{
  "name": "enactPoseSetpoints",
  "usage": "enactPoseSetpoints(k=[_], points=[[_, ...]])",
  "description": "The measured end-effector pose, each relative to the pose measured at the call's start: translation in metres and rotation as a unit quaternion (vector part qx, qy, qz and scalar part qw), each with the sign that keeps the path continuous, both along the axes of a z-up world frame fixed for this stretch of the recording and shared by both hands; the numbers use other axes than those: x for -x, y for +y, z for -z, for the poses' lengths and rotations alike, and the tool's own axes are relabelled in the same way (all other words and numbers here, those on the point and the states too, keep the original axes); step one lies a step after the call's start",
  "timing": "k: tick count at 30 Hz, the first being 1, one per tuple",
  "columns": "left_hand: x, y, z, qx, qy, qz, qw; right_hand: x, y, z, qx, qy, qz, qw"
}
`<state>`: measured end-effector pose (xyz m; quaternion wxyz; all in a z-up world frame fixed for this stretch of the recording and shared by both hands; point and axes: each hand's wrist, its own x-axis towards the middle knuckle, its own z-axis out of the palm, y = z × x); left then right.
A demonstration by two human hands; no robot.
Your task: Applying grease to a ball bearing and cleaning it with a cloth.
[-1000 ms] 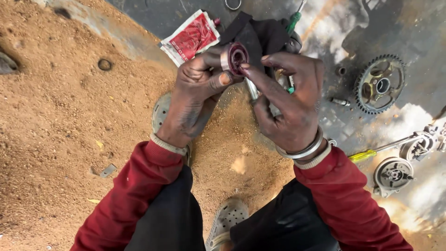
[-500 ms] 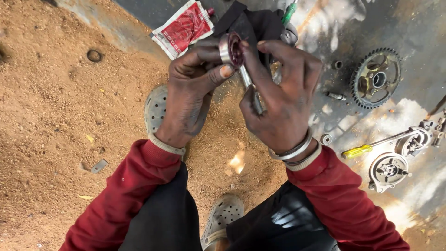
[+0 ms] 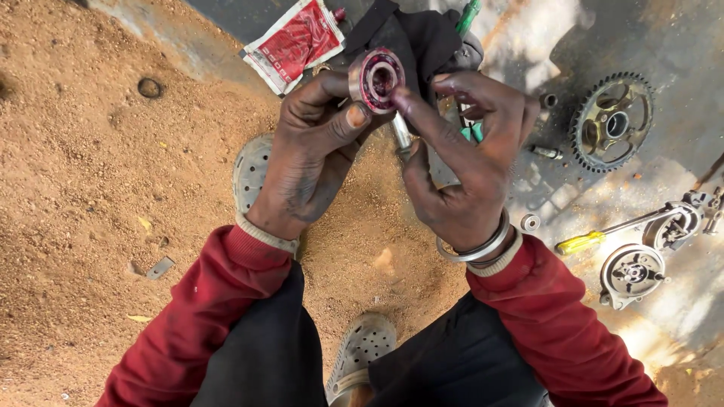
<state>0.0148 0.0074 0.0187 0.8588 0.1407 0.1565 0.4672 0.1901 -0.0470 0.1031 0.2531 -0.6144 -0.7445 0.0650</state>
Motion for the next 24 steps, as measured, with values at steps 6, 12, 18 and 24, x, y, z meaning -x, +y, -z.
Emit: enactPoseSetpoints(k=[6,12,18,24], points=[[0.004,0.000,-0.003,-0.001,-0.017,0.018,1.000,0.006,0.000,-0.002,0.008,0.033,0.023,0.999],[0.007,-0.003,0.003,-0.027,-0.021,0.019,0.999,0.001,-0.005,0.006,0.016,0.177,0.014,0.984],[0.006,0.000,0.000,-0.062,0.003,0.035,0.997,-0.003,-0.005,0.002,0.060,0.268,0.009,0.962],[0.006,0.001,-0.001,-0.075,-0.003,0.047,0.996,-0.001,-0.003,0.001,0.043,0.245,0.031,0.968]])
